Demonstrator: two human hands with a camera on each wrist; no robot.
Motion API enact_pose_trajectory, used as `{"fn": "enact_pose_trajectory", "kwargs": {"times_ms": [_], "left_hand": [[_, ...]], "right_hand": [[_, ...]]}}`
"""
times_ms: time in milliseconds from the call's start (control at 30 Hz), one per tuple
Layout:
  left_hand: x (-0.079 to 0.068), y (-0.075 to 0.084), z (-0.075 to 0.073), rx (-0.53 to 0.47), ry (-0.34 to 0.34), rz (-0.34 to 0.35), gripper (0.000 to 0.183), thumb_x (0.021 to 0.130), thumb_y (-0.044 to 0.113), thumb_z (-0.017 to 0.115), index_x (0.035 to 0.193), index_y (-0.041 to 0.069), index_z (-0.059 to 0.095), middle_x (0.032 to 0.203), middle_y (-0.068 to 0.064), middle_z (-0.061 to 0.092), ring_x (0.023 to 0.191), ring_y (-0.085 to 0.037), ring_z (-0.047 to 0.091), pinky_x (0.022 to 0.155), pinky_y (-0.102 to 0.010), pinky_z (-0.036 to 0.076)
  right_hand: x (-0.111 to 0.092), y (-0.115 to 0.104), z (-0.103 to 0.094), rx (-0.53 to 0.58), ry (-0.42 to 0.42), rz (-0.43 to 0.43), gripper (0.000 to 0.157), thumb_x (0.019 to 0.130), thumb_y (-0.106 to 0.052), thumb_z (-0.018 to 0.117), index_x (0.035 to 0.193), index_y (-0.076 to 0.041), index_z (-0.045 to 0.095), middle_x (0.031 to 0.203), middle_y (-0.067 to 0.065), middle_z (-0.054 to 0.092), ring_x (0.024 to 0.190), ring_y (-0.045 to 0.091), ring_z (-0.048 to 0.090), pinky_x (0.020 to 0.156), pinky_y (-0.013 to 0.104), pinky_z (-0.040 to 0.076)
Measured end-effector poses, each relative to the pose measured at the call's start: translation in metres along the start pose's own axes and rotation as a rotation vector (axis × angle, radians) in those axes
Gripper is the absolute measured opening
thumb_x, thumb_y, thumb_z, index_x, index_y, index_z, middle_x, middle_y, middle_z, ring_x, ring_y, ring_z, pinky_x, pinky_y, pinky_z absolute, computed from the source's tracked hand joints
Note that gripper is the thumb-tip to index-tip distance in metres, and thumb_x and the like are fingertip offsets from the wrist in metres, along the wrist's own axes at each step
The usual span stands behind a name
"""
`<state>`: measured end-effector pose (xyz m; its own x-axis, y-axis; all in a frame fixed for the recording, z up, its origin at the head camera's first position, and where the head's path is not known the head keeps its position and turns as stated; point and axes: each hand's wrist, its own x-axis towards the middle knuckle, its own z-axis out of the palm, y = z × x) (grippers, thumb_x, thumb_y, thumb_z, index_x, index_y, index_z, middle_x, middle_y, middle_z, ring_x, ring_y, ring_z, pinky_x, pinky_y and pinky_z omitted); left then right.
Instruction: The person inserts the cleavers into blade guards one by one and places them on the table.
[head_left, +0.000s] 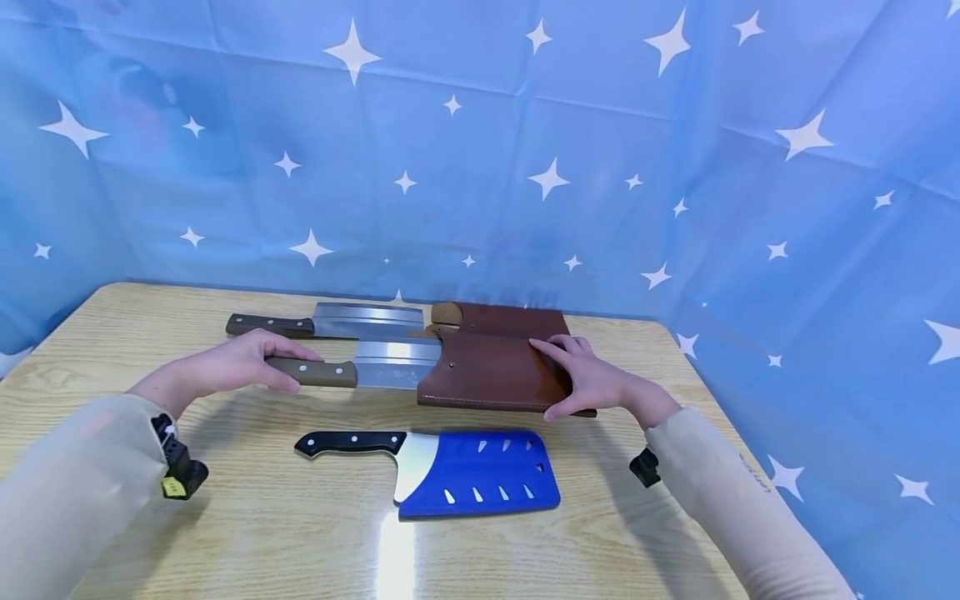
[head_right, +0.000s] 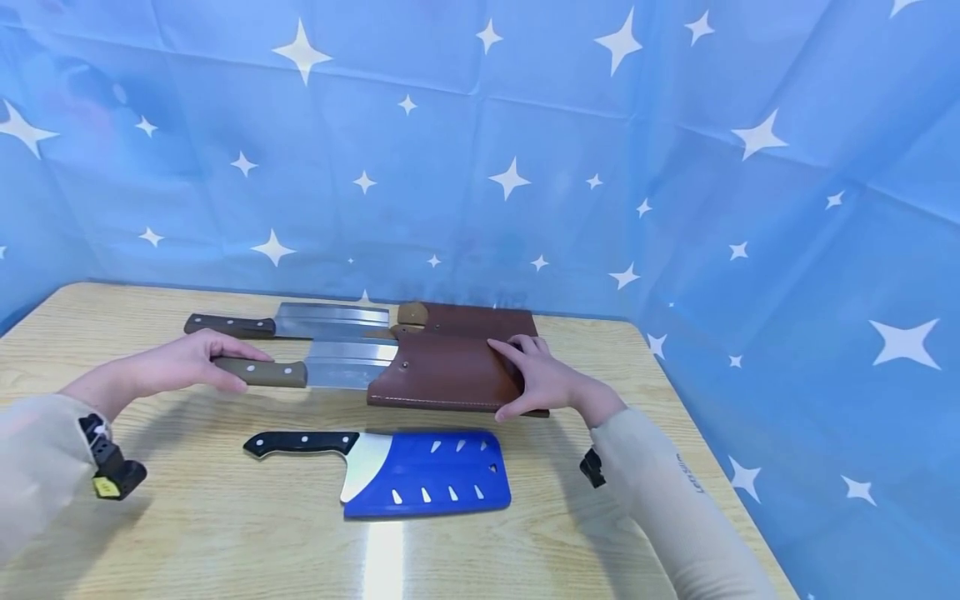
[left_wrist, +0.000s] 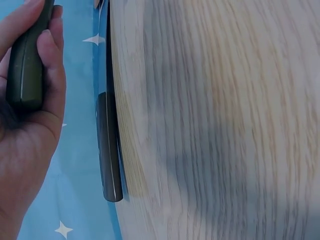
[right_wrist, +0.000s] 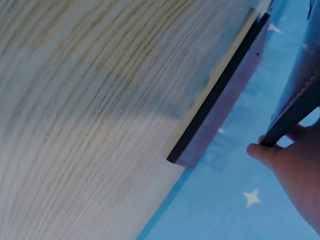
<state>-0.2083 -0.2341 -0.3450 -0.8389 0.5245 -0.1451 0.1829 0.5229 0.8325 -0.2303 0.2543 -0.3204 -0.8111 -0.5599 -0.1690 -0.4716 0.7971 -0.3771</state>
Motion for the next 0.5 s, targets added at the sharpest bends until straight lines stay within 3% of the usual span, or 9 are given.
{"fn": "enact_pose_trajectory", "kwargs": {"times_ms": [500], "left_hand": [[0.01, 0.015, 0.008, 0.009, 0.003, -0.018, 0.053, 0.08, 0.017, 0.073, 0.129, 0.006, 0.056, 0.095, -0.007, 0.061, 0.064, -0.011, 0.051, 0.062, -0.029, 0.045]], "right_hand": [[-0.001, -0.002, -0.002, -0.018, 0.028, -0.021, 0.105, 0.069, -0.04, 0.08, 0.151, -0.018, 0.019, 0.149, 0.017, 0.018, 0.132, 0.038, 0.016, 0.099, 0.062, 0.031]]}}
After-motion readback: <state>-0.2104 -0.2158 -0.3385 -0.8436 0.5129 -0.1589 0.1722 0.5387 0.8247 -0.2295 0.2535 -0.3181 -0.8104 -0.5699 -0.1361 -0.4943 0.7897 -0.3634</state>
